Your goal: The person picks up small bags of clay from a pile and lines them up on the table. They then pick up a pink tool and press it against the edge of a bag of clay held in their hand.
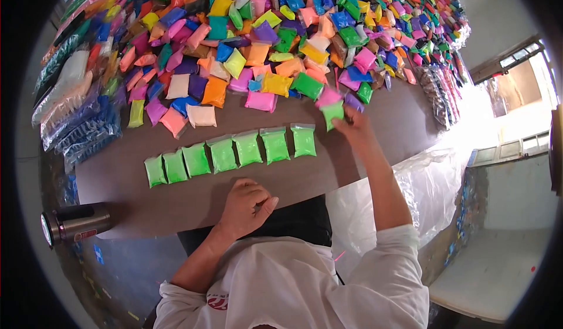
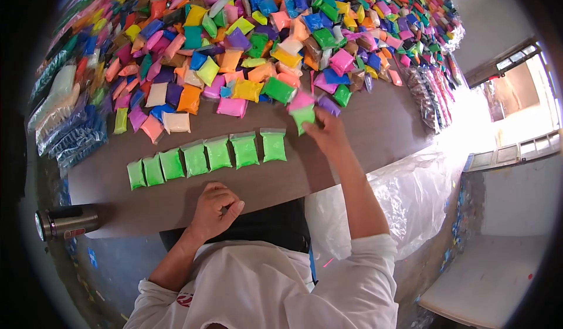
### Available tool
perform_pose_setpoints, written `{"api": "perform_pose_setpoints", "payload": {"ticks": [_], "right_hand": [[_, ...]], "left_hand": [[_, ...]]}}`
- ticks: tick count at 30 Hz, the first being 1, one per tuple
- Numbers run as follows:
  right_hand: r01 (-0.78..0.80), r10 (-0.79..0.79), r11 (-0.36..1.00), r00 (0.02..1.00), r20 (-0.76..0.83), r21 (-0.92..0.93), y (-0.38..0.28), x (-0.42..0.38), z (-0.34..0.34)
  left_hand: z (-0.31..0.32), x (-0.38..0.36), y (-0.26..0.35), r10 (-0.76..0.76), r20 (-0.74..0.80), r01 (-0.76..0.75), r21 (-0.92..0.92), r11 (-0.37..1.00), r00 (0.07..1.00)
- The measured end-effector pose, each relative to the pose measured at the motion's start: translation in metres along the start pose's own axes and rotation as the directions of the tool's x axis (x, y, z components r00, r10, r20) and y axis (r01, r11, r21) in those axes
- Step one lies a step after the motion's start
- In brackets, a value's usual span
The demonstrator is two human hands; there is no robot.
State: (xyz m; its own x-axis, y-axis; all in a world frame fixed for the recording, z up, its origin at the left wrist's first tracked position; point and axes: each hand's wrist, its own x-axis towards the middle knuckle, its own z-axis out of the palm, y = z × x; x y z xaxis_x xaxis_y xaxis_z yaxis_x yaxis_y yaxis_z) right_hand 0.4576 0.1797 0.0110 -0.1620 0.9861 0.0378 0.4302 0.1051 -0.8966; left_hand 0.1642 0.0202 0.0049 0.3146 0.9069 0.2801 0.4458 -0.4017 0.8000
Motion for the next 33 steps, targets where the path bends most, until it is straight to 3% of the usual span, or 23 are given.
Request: {"api": "perform_pose_setpoints", "payload": {"ticks": [7,10,13,16,20,23,26,29,33], "right_hand": [[-0.258,0.252,0.925,0.966,0.055,0.279,-0.020,-0.005,-0.008],[-0.263,0.263,0.935,0.964,0.033,0.238,-0.021,-0.031,-0.002],[-0.291,0.311,0.941,0.944,-0.106,0.170,-0.027,-0.051,0.014],[-0.146,0.087,0.955,0.970,-0.229,-0.257,-0.014,-0.059,0.032],[-0.096,-0.011,0.913,0.966,-0.259,-0.395,-0.022,-0.059,0.040],[-0.125,0.006,0.853,0.973,-0.230,-0.506,-0.031,-0.057,0.036],[-0.149,0.030,0.873,0.967,-0.252,-0.464,-0.033,-0.052,0.026],[-0.112,-0.064,0.831,0.954,-0.294,-0.545,-0.050,-0.028,0.014],[0.124,-0.223,0.920,0.946,-0.237,-0.372,-0.077,0.028,0.022]], "left_hand": [[0.000,0.001,0.000,-0.010,-0.034,0.010,-0.004,1.000,0.999],[0.001,0.000,-0.001,-0.006,-0.030,0.006,0.001,1.000,1.000],[0.000,0.001,-0.001,-0.003,-0.016,0.003,0.003,1.000,1.000],[0.000,0.001,-0.002,0.002,-0.007,-0.002,0.002,1.000,1.000],[-0.002,0.003,0.000,0.006,-0.010,-0.006,-0.001,1.000,1.000],[-0.002,0.003,0.001,0.021,-0.037,-0.021,-0.001,1.000,0.999],[-0.002,0.002,-0.001,0.015,-0.035,-0.016,-0.029,0.999,0.999],[-0.003,0.002,-0.001,0.014,-0.036,-0.015,-0.041,0.999,0.999],[-0.004,0.001,-0.001,0.000,0.004,0.001,-0.037,0.999,1.000]]}}
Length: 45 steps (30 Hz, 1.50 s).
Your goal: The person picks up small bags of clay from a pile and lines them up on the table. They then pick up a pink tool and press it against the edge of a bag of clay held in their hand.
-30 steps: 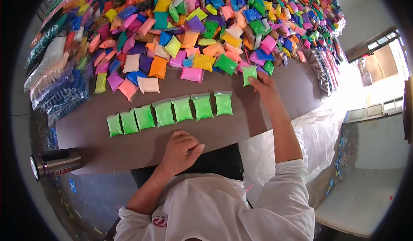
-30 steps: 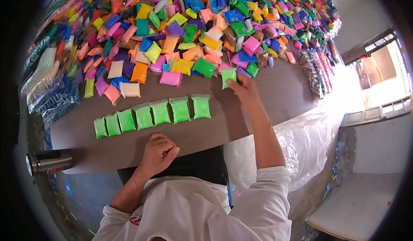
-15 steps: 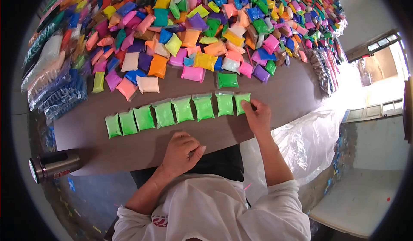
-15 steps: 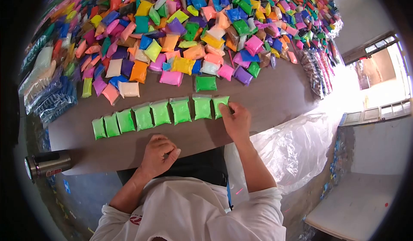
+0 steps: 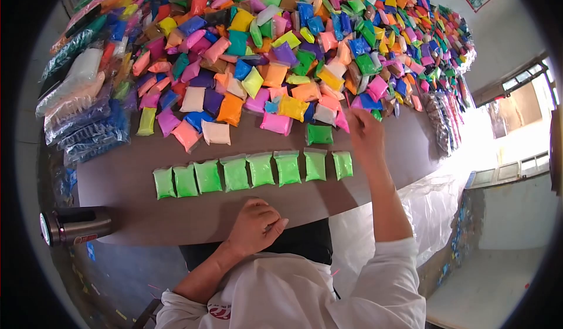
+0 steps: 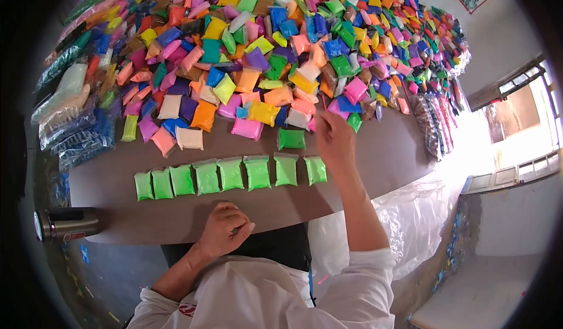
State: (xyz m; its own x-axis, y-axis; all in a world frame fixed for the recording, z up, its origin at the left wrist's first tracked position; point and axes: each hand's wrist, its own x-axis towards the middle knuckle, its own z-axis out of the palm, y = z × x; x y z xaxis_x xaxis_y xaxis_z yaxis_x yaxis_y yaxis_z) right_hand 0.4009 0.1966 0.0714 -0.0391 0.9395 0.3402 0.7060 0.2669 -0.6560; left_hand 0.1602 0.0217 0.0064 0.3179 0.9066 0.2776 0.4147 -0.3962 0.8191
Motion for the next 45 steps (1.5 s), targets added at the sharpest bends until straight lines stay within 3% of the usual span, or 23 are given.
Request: {"api": "perform_pose_setpoints", "payload": {"ticks": [3,6,9,13,19,20,23,24,27,28,31,32,35,37,40,43,45], "right_hand": [[0.122,-0.129,0.976,0.991,0.028,0.182,-0.007,0.048,0.028],[0.445,-0.468,0.860,0.883,-0.039,-0.248,0.008,0.089,0.053],[0.253,-0.266,0.903,0.964,0.011,-0.347,0.025,0.109,0.051],[0.187,-0.178,0.958,0.982,0.062,-0.217,0.040,0.117,0.039],[0.213,-0.216,0.959,0.976,0.004,-0.189,0.061,0.117,0.041],[0.265,-0.271,0.918,0.962,0.019,-0.296,0.063,0.117,0.043],[0.259,-0.236,0.942,0.963,0.129,-0.211,0.038,0.111,0.035],[0.155,-0.157,0.987,0.983,0.091,0.034,0.042,0.113,0.037],[0.238,-0.241,0.970,0.908,-0.344,-0.051,0.055,0.130,0.027],[0.147,-0.172,0.984,0.920,-0.351,-0.096,0.060,0.138,0.017],[0.175,-0.281,0.936,0.893,-0.352,-0.304,0.053,0.152,0.007],[0.011,-0.043,0.981,0.986,-0.162,-0.194,0.047,0.155,0.006],[0.120,-0.214,0.886,0.963,-0.164,-0.448,0.031,0.141,0.024],[0.159,-0.288,0.880,0.928,-0.236,-0.447,0.045,0.151,0.032],[0.223,-0.268,0.961,0.901,-0.341,-0.166,0.081,0.173,0.027],[0.059,-0.021,0.983,0.977,-0.214,0.171,0.118,0.193,0.003],[-0.053,0.074,0.929,0.996,-0.045,0.367,0.122,0.191,-0.017]], "left_hand": [[-0.001,0.002,0.001,0.013,-0.017,-0.013,0.004,1.000,1.000],[0.000,-0.001,0.000,0.015,-0.022,-0.015,0.007,1.000,1.000],[-0.001,-0.001,-0.001,0.024,-0.020,-0.024,-0.008,1.000,1.000],[-0.003,-0.001,-0.001,0.027,-0.002,-0.027,-0.022,0.999,1.000],[-0.002,0.000,0.000,0.013,0.011,-0.013,-0.008,1.000,1.000],[-0.002,-0.001,0.001,0.010,0.011,-0.010,-0.003,1.000,1.000],[-0.002,-0.001,0.001,-0.001,0.020,0.000,0.012,1.000,1.000],[-0.002,0.000,0.001,0.000,0.022,0.000,0.014,1.000,1.000],[0.000,0.000,0.002,0.006,0.005,-0.006,0.017,1.000,1.000],[0.001,0.001,0.002,0.020,-0.014,-0.020,0.016,1.000,1.000],[0.002,0.003,0.004,0.023,-0.026,-0.023,0.017,1.000,0.999],[0.002,0.003,0.004,0.018,-0.023,-0.017,0.016,1.000,1.000],[0.003,0.003,0.004,-0.012,-0.004,0.012,0.061,0.998,1.000],[0.004,0.005,0.006,-0.008,-0.011,0.008,0.064,0.998,1.000],[0.003,0.006,0.007,-0.018,-0.014,0.019,0.064,0.998,1.000],[0.004,0.005,0.008,-0.021,-0.014,0.022,0.070,0.997,1.000],[0.005,0.007,0.008,-0.009,-0.019,0.011,0.087,0.996,1.000]]}}
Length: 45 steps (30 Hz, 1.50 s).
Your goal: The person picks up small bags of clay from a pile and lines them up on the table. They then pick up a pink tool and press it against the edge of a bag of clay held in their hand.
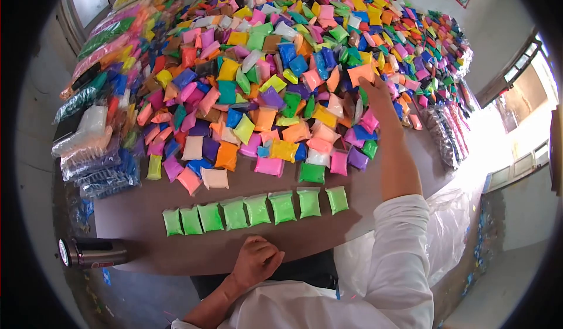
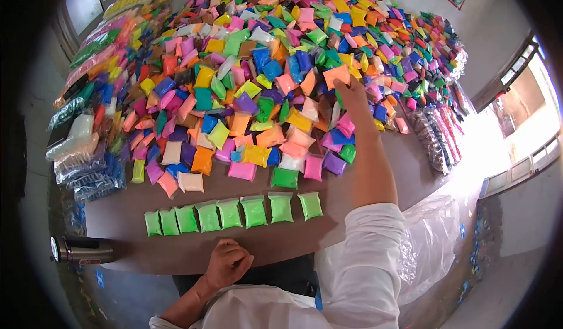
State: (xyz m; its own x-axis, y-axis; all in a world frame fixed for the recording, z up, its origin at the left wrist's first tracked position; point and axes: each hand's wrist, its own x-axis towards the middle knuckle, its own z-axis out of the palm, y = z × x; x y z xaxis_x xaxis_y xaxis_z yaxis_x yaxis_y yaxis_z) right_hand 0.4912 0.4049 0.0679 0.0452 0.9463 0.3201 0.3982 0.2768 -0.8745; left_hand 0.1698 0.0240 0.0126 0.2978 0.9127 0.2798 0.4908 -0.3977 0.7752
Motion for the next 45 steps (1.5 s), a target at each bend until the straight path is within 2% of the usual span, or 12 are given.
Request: {"api": "perform_pose_setpoints", "payload": {"ticks": [4,10,13,16,22,26,28,29,32,37,41,45], "right_hand": [[-0.321,0.260,0.866,0.944,0.202,0.384,0.005,-0.001,-0.016],[-0.333,0.183,0.580,0.942,0.280,0.744,-0.011,-0.011,-0.010],[-0.207,0.196,0.580,0.974,0.113,0.788,-0.017,-0.009,-0.022],[-0.056,0.274,0.732,0.937,-0.218,0.679,-0.005,-0.008,-0.043],[-0.056,0.334,0.857,0.818,-0.468,0.513,0.031,-0.011,-0.089],[-0.098,0.098,0.995,0.978,-0.182,0.010,0.056,-0.019,-0.087],[-0.071,0.071,0.997,0.991,-0.117,0.006,0.026,-0.042,-0.046],[-0.012,-0.013,0.978,0.993,-0.121,-0.207,0.024,-0.045,-0.025],[0.153,-0.352,0.657,0.928,-0.122,-0.738,-0.006,-0.061,0.035],[0.248,-0.534,0.654,0.821,-0.204,-0.715,-0.039,-0.065,0.082],[0.418,-0.483,0.764,0.875,-0.006,-0.491,-0.046,-0.065,0.096],[0.363,-0.399,0.856,0.917,-0.025,-0.367,-0.045,-0.073,0.103]], "left_hand": [[0.000,0.001,0.002,0.026,-0.020,-0.025,0.026,0.999,0.999],[0.002,-0.002,-0.001,0.035,-0.021,-0.035,0.032,0.999,0.999],[0.002,-0.002,0.000,0.045,-0.037,-0.044,0.033,0.999,0.998],[0.002,-0.003,0.000,0.045,-0.026,-0.044,0.024,0.999,0.999],[0.002,-0.002,0.000,0.041,-0.007,-0.041,0.037,0.998,0.999],[0.006,-0.003,-0.001,0.050,-0.021,-0.049,0.071,0.996,0.999],[0.006,-0.003,0.001,0.036,-0.026,-0.033,0.094,0.995,0.999],[0.007,-0.001,0.002,0.031,-0.029,-0.028,0.107,0.994,0.999],[0.010,0.000,0.004,0.026,-0.037,-0.021,0.121,0.992,0.999],[0.015,0.000,0.005,0.057,-0.060,-0.045,0.191,0.981,0.997],[0.017,0.002,0.009,0.051,-0.069,-0.035,0.224,0.974,0.996],[0.017,0.002,0.009,0.024,-0.058,-0.008,0.261,0.965,0.998]]}}
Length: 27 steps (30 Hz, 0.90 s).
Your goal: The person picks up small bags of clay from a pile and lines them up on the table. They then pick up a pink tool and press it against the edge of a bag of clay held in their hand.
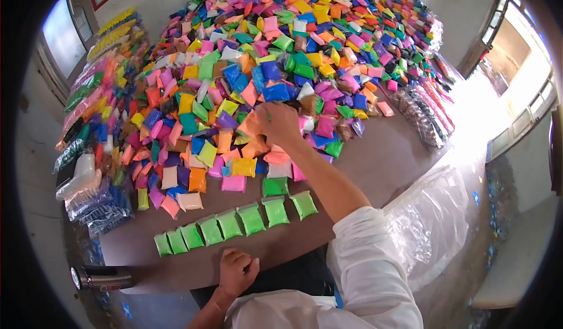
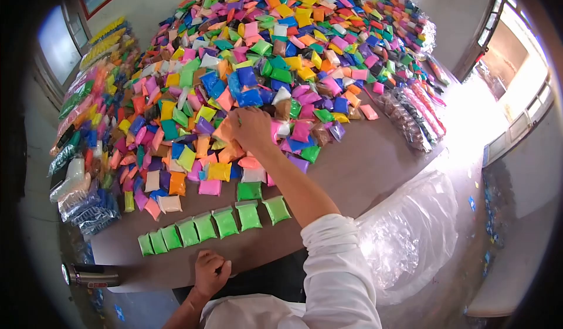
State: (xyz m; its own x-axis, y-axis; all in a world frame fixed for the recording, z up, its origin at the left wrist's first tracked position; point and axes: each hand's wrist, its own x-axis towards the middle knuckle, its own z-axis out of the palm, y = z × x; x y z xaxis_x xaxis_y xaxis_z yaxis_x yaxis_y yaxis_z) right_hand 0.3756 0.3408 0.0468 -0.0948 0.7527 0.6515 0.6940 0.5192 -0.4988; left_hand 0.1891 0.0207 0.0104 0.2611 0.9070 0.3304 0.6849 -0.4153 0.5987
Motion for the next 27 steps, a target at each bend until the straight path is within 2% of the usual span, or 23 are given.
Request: {"api": "perform_pose_setpoints", "payload": {"ticks": [3,5,7,9,12,15,16,19,20,23,24,27], "right_hand": [[-0.269,0.270,0.963,0.963,-0.019,0.030,0.008,0.008,-0.027],[-0.439,0.436,0.898,0.887,-0.152,0.011,0.017,0.024,-0.055],[-0.338,0.322,0.941,0.900,-0.293,-0.003,0.061,0.035,-0.069],[-0.373,0.334,0.925,0.886,-0.323,-0.067,0.112,0.041,-0.070],[-0.342,0.342,0.939,0.934,-0.104,0.019,0.161,0.039,-0.070],[-0.373,0.373,0.897,0.927,-0.045,-0.237,0.163,0.039,-0.053],[-0.316,0.310,0.902,0.948,-0.068,-0.294,0.165,0.037,-0.045],[-0.391,0.421,0.855,0.907,0.015,-0.342,0.153,0.044,-0.046],[-0.316,0.306,0.898,0.948,-0.082,-0.307,0.163,0.043,-0.039],[-0.431,0.422,0.878,0.902,-0.086,-0.208,0.145,0.059,-0.053],[-0.270,0.191,0.929,0.935,-0.300,-0.252,0.141,0.064,-0.050],[-0.234,0.218,0.972,0.924,-0.313,-0.014,0.120,0.093,-0.045]], "left_hand": [[0.001,0.001,0.002,-0.004,-0.034,0.004,0.002,1.000,0.999],[0.003,0.002,0.002,-0.006,-0.041,0.006,0.008,1.000,0.999],[0.003,0.003,0.003,-0.019,-0.024,0.019,0.016,1.000,1.000],[0.004,0.003,0.002,-0.019,-0.021,0.020,0.019,1.000,1.000],[0.005,0.003,-0.001,-0.020,-0.034,0.021,0.019,1.000,0.999],[0.006,0.007,0.003,-0.034,-0.035,0.035,0.019,0.999,0.999],[0.006,0.008,0.004,-0.038,-0.040,0.038,0.021,0.999,0.998],[0.007,0.007,0.004,-0.025,-0.047,0.026,0.030,0.999,0.999],[0.007,0.007,0.003,-0.014,-0.049,0.016,0.033,0.999,0.999],[0.007,0.006,0.001,0.001,-0.041,0.000,0.034,0.999,0.999],[0.006,0.007,0.001,0.005,-0.048,-0.003,0.032,0.999,0.999],[0.005,0.007,0.002,-0.001,-0.052,0.003,0.031,1.000,0.999]]}}
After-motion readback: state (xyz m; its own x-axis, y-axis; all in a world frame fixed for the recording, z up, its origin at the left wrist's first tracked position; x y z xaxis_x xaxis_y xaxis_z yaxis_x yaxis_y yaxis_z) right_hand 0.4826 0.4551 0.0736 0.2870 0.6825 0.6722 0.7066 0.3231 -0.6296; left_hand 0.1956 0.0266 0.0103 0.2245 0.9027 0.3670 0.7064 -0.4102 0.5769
